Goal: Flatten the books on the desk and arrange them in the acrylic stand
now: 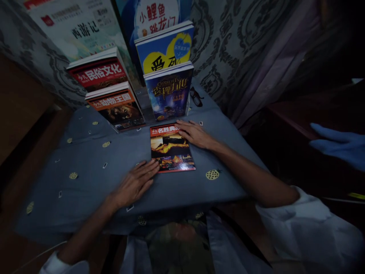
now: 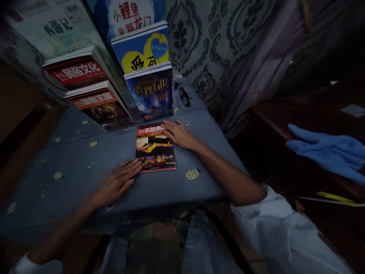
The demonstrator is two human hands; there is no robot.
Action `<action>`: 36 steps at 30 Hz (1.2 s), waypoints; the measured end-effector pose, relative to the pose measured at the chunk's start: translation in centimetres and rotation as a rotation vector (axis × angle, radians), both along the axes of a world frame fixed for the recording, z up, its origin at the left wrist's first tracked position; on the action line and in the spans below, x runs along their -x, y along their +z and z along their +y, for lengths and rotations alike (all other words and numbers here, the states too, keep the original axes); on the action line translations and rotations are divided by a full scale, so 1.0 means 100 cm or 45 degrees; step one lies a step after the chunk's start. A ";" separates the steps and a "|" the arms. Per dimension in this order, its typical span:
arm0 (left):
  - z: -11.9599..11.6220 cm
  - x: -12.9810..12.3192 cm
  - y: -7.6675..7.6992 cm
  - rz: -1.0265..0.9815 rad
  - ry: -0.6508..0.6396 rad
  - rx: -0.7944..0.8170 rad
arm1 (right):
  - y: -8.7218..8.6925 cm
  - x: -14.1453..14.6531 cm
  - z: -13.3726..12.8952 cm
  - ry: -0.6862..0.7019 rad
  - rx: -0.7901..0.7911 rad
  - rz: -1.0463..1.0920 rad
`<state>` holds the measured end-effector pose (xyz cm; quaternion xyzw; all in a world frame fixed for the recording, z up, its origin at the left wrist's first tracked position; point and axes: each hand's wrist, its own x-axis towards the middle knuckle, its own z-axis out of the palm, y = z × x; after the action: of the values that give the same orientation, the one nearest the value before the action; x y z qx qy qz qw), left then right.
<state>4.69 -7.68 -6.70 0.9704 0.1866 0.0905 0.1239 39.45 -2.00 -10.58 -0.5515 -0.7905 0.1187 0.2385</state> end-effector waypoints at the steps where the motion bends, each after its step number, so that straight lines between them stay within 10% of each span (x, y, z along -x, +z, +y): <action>1: -0.006 0.002 0.001 0.009 0.011 -0.006 | 0.000 0.000 0.000 -0.002 -0.004 -0.005; 6: -0.015 0.000 0.002 -0.032 0.045 -0.066 | 0.009 0.024 -0.010 -0.066 -0.088 -0.093; 15: -0.014 -0.008 0.005 -0.085 0.095 -0.116 | 0.022 0.129 -0.002 0.370 -0.065 -0.226; 28: -0.013 -0.005 0.006 -0.098 0.084 -0.094 | 0.008 0.058 -0.011 -0.093 -0.020 -0.144; 36: -0.014 -0.005 0.001 -0.124 0.095 -0.104 | 0.023 0.120 -0.043 0.402 0.004 -0.078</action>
<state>5.21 -9.04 -6.56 0.9615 0.2125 0.1496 0.0895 27.47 -6.26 -8.30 -0.4239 -0.8742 0.1391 0.1917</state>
